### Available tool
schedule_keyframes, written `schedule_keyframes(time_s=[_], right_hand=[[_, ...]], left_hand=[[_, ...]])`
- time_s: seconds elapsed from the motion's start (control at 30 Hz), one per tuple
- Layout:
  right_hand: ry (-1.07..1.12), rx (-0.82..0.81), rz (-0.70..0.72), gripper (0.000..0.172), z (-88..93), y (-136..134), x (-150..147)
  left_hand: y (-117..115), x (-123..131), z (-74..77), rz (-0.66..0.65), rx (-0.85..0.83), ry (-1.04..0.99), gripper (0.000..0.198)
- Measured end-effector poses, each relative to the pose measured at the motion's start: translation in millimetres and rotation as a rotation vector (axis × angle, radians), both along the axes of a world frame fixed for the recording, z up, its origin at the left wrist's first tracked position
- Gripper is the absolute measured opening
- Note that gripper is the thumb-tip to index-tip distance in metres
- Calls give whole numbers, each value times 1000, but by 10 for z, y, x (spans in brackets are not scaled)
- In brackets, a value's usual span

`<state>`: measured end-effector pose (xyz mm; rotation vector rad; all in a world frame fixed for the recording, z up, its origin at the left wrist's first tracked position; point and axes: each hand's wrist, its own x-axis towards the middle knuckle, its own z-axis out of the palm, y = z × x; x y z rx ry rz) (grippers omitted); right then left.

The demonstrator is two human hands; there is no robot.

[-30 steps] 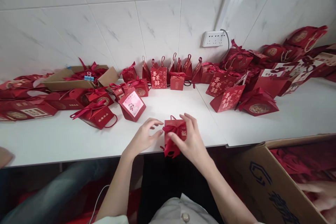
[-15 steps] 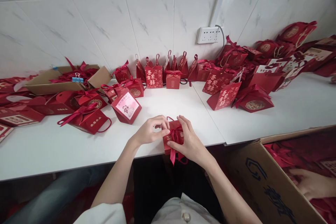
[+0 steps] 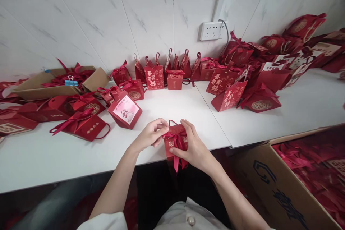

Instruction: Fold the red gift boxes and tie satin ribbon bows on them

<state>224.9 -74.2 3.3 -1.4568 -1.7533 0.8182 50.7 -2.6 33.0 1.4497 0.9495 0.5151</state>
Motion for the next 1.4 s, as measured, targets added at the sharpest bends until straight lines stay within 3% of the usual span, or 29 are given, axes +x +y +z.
schedule_keyframes(time_s=[0.1, 0.17, 0.3, 0.37, 0.5, 0.77, 0.97, 1.17, 1.23, 1.3, 1.33, 1.4], right_hand=[[95, -5, 29, 87, -18, -7, 43], [204, 20, 6, 82, -22, 0, 99], [248, 38, -292, 46, 16, 60, 232], [139, -46, -352, 42, 57, 100, 268], [63, -137, -264, 49, 108, 168, 234], [427, -171, -89, 44, -49, 248, 167], [635, -200, -92, 46, -125, 251, 135], [692, -279, -129, 39, -185, 279, 113], [556, -209, -199, 37, -131, 229, 116], [352, 4, -280, 31, -29, 129, 98], [239, 137, -265, 29, 30, 67, 77], [12, 380, -78, 36, 133, -57, 7]], left_hand=[[-118, -11, -14, 112, 118, 61, 24], [-202, -21, -23, 184, 194, 101, 23], [-328, -46, -37, 340, 241, 156, 22], [-367, -47, -39, 339, 221, 170, 24], [-402, -14, -66, 307, 134, 155, 31], [-450, 107, -259, 534, 16, -43, 34], [-520, 228, -321, 654, 165, 90, 33], [-521, 271, -331, 662, 246, 172, 29], [-505, 252, -327, 644, 230, 150, 30], [-487, 226, -316, 624, 203, 114, 31], [-478, 215, -307, 614, 188, 94, 31], [-463, 196, -291, 601, 160, 44, 31]])
